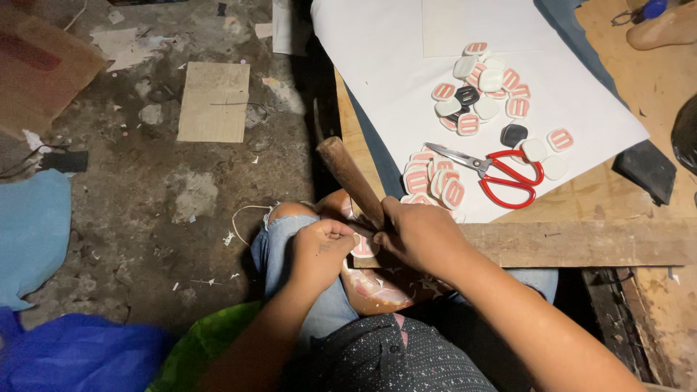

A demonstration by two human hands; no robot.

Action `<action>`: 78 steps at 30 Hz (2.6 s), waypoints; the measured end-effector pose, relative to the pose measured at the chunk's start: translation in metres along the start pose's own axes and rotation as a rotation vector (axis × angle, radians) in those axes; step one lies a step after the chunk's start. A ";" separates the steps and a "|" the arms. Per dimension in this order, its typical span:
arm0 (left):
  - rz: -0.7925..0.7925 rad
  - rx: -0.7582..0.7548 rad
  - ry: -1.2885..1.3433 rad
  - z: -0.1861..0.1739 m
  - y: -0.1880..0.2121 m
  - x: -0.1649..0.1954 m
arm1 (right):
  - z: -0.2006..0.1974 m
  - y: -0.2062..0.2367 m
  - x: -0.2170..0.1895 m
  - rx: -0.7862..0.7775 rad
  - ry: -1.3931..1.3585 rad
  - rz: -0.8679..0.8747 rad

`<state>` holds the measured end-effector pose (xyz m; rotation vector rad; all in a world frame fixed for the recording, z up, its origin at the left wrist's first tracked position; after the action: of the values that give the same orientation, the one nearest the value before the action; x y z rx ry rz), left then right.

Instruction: The person repeatedly places small white and red rectangular pieces on a wooden block and strikes them with a hammer to shape or flatten them. Finished pieces are set aside on a white sheet on the table. The person occasionally picks up a new piece from the pile and continues the process.

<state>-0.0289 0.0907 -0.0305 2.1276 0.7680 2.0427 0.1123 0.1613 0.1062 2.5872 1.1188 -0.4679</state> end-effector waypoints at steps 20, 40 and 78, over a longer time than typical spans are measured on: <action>0.137 0.095 0.014 0.001 0.026 0.029 | -0.008 0.003 -0.007 -0.037 0.031 -0.038; 0.013 -0.069 0.198 0.011 0.018 0.011 | -0.014 0.000 -0.010 -0.015 0.006 -0.149; 0.125 0.082 0.159 0.004 0.018 0.012 | -0.003 0.022 -0.001 0.110 -0.124 -0.099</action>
<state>-0.0202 0.0811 -0.0132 2.1252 0.7680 2.3064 0.1288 0.1472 0.1121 2.5621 1.2134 -0.7214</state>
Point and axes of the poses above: each hand's wrist, its own y-axis away from the middle knuckle, its own z-axis out of the palm, x = y × z, the point moved 10 cm from there along -y, towards the middle knuckle, and after that the axes turned 6 degrees about -z, right-handed, at the moved point
